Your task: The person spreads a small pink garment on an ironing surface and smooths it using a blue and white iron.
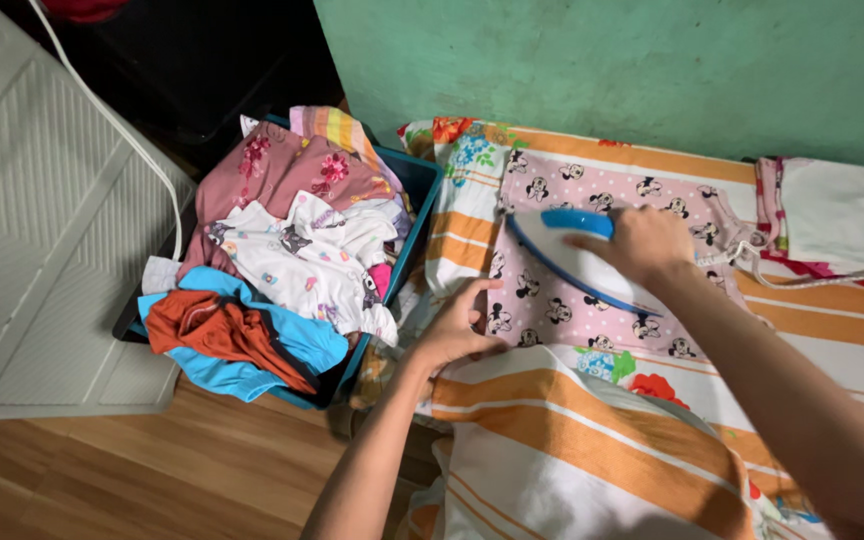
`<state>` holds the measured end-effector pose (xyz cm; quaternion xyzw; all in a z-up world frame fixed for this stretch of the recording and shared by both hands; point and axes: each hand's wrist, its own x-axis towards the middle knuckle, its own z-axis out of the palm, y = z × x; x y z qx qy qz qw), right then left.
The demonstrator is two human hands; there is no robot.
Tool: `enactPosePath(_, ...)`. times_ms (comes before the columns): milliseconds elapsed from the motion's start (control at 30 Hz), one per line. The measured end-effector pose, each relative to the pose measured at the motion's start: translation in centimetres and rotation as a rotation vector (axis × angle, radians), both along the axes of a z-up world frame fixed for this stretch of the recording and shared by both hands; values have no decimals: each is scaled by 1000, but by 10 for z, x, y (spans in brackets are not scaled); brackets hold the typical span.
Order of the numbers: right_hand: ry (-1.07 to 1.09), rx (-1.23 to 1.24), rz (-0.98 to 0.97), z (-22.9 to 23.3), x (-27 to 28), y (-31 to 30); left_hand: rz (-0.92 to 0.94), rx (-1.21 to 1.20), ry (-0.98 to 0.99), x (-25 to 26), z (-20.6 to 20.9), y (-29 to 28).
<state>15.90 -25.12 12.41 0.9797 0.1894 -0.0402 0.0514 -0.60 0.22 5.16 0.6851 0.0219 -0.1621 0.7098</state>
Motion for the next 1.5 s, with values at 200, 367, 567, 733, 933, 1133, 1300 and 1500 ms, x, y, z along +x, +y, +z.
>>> enactPosePath(200,115,-91,97,8,-15,1,-58,1,-110,3,-14,5)
enactPosePath(367,100,-90,23,8,-19,3,-72,31,-144,5,-25,6)
enactPosePath(567,88,-90,130,-3,-34,-9,-13,28,-54,12,-42,-4)
enactPosePath(733,70,-162,292,5,-39,-29,34,113,-145,17,-62,-7)
enactPosePath(933,119,-141,237,5,-55,-33,116,324,-189,15,-59,-7)
enactPosePath(1133,68,-207,240,3,-48,-39,141,437,-215,18,-56,-10)
enactPosePath(1300,37,-111,230,0,-54,-37,116,358,-178,21,-51,-12)
enactPosePath(1500,19,-45,85,7,-43,-20,92,226,-93,23,-46,-14)
